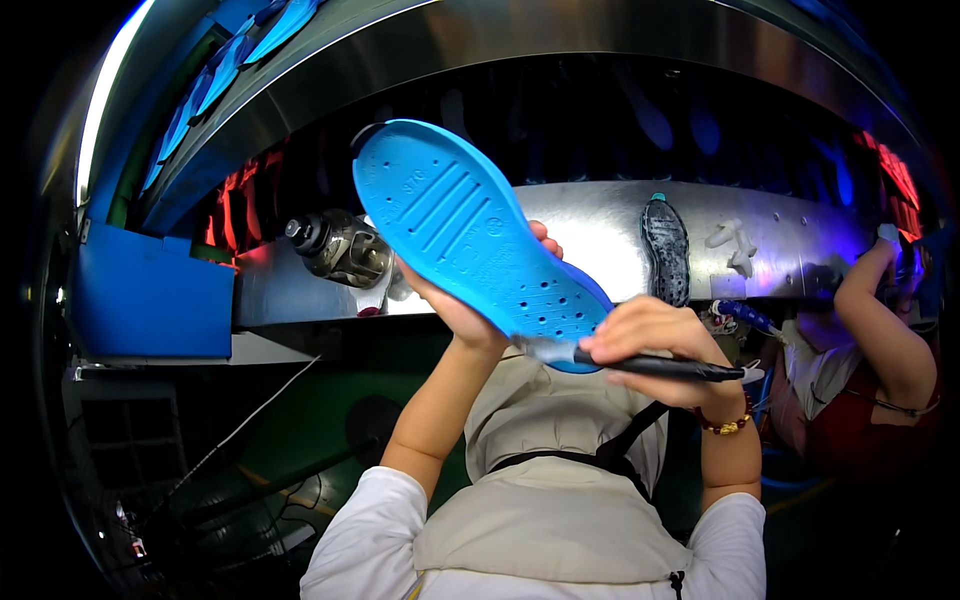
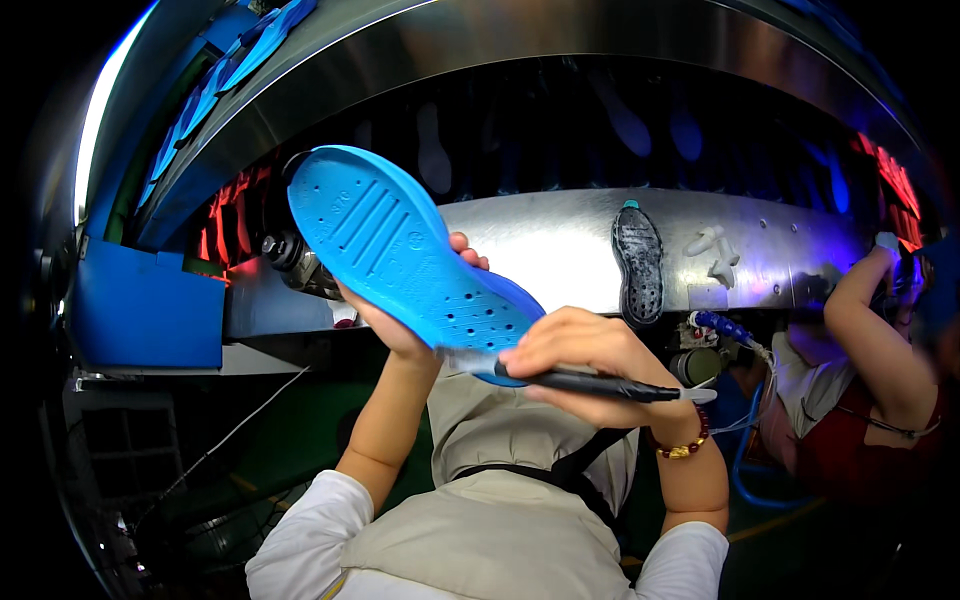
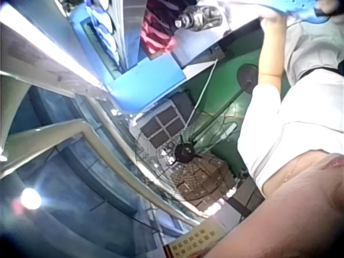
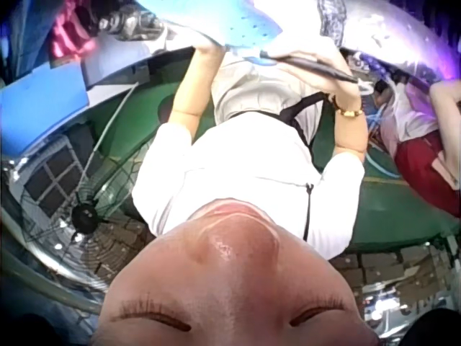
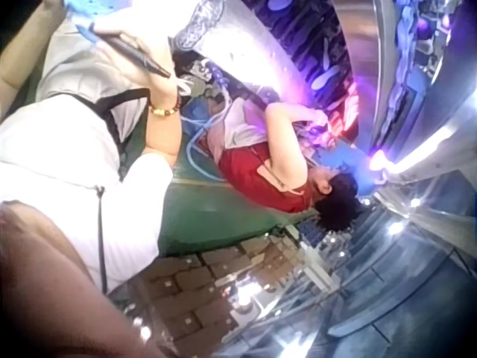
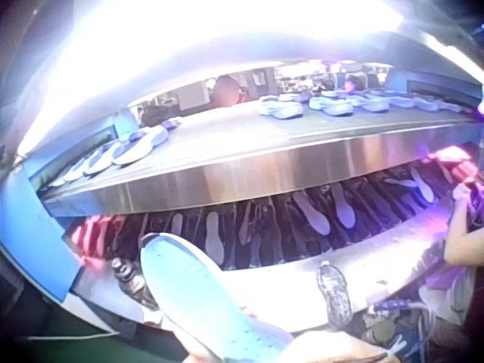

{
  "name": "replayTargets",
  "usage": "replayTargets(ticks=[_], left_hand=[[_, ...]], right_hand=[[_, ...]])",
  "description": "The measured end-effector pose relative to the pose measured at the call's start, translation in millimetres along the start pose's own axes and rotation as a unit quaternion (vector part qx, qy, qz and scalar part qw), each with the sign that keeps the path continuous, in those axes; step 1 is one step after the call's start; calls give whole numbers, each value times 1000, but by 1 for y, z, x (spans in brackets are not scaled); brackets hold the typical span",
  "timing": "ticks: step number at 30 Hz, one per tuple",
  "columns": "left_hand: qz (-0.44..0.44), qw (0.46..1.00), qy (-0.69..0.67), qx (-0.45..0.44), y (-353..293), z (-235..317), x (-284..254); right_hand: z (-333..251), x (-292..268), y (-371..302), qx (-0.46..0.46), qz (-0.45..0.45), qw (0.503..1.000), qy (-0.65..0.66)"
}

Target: The person applies a liquid from a container onto blue shoe soles using a brush, then places the soles onto a moving conveyor belt and takes new soles from an upper rack.

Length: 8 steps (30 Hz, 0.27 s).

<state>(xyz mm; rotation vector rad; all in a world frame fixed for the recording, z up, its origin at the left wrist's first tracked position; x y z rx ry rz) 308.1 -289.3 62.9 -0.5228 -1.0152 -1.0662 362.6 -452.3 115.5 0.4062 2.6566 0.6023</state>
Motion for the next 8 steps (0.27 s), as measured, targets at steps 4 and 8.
replayTargets(ticks=[4, 8], left_hand=[[18, 999, 38, 7, 4, 7, -3], [20, 999, 48, 3, 6, 10, -6]], right_hand=[[10, -11, -15, 2, 66, 996, 53], [19, 3, -17, 41, 14, 999, 18]])
Point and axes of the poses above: each hand's wrist, its own y-axis towards the middle knuckle, its own x-axis out of the palm, z = x × y, the point moved 5 cm from there along y, towards the middle knuckle, and after that the axes turned 3 degrees about -x, right-handed, at the moved point
